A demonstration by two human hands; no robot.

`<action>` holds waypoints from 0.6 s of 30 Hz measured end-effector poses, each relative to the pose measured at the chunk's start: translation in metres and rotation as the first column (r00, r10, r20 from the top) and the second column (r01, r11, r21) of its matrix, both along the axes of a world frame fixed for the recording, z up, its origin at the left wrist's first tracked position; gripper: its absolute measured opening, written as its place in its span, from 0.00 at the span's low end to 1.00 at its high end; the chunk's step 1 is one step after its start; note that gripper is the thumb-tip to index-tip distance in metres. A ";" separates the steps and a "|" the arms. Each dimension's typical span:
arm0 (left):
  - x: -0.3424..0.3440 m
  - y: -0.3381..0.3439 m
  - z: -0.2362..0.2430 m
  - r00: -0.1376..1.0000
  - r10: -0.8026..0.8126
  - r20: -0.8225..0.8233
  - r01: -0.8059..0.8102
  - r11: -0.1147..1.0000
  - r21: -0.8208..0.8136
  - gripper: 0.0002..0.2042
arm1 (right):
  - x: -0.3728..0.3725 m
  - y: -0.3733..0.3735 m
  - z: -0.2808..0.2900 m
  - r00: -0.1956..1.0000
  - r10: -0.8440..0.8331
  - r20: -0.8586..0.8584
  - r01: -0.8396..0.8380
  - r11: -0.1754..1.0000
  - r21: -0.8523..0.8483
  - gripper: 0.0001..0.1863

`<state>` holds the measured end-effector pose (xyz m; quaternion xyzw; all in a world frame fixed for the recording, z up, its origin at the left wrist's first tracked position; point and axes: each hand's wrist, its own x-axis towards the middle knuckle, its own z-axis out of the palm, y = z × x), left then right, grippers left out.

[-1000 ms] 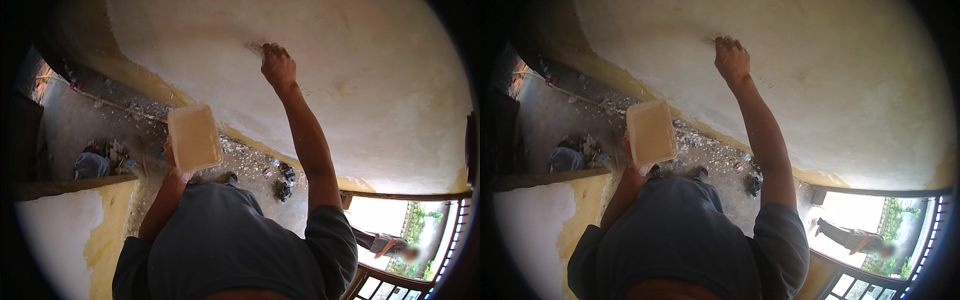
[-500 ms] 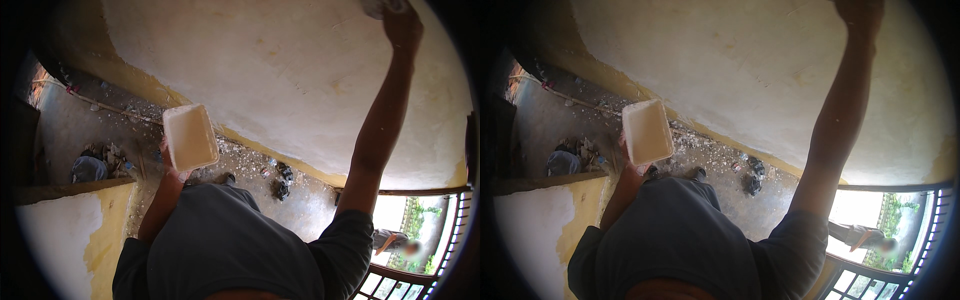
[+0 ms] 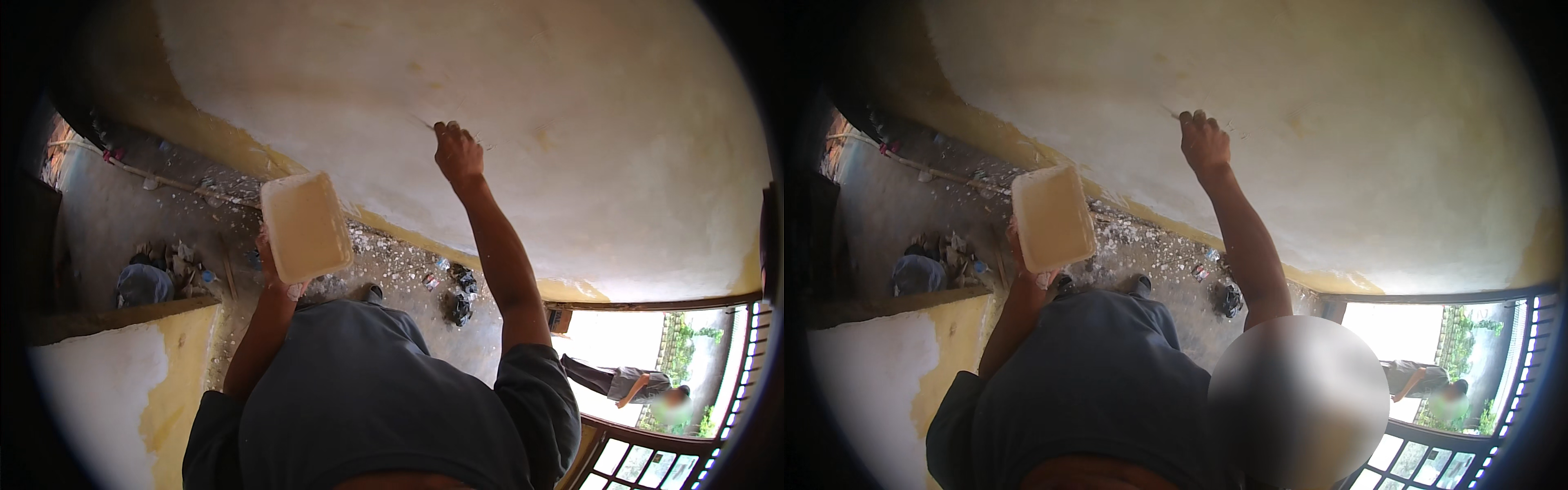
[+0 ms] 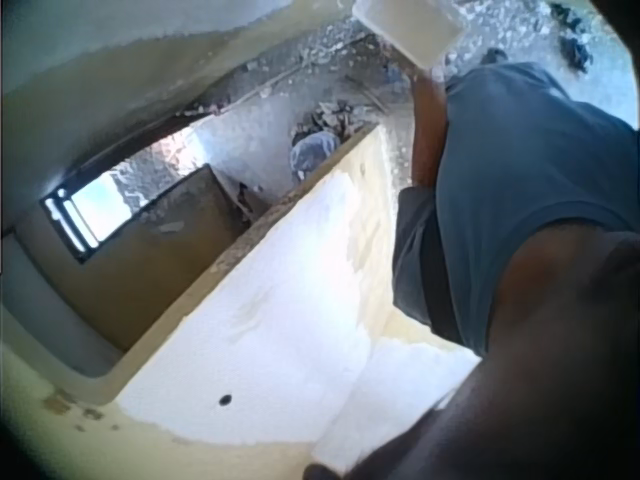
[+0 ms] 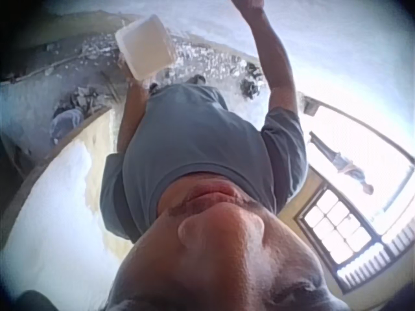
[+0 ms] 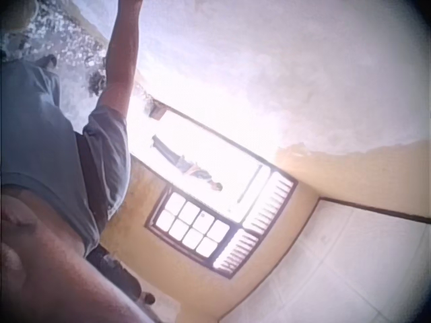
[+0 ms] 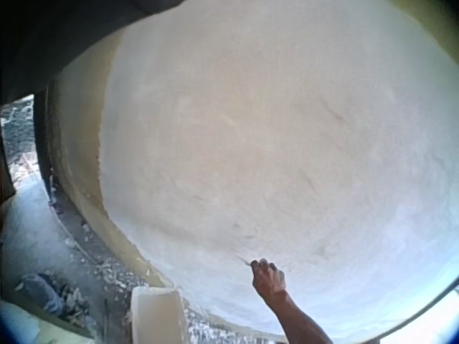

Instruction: The person applies a patching compound to a damaged wall using a small putty knife. They pick up the compound from a small plastic container and spread it over the wall surface with repeated smoothing motions.

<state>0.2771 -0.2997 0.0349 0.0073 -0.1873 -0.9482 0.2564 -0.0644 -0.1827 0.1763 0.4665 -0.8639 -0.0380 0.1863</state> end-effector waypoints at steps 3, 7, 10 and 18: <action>-0.009 0.009 0.029 0.983 0.104 0.153 -0.106 0.994 0.006 0.34 | -0.002 0.003 0.067 0.996 -0.087 -0.007 0.087 0.995 -0.055 0.09; -0.010 0.009 0.019 0.990 0.059 0.129 -0.077 0.986 0.146 0.37 | -0.015 0.015 0.182 0.985 -0.105 -0.137 0.067 0.963 -0.260 0.20; -0.011 0.011 0.018 0.996 0.062 0.071 -0.071 0.987 0.144 0.36 | -0.011 0.029 0.291 0.946 -0.234 -0.223 0.148 0.927 -0.346 0.25; -0.012 0.014 0.033 0.993 0.039 0.111 -0.059 0.980 0.190 0.32 | 0.007 0.002 0.232 0.990 0.143 -0.020 -0.135 0.866 -0.481 0.20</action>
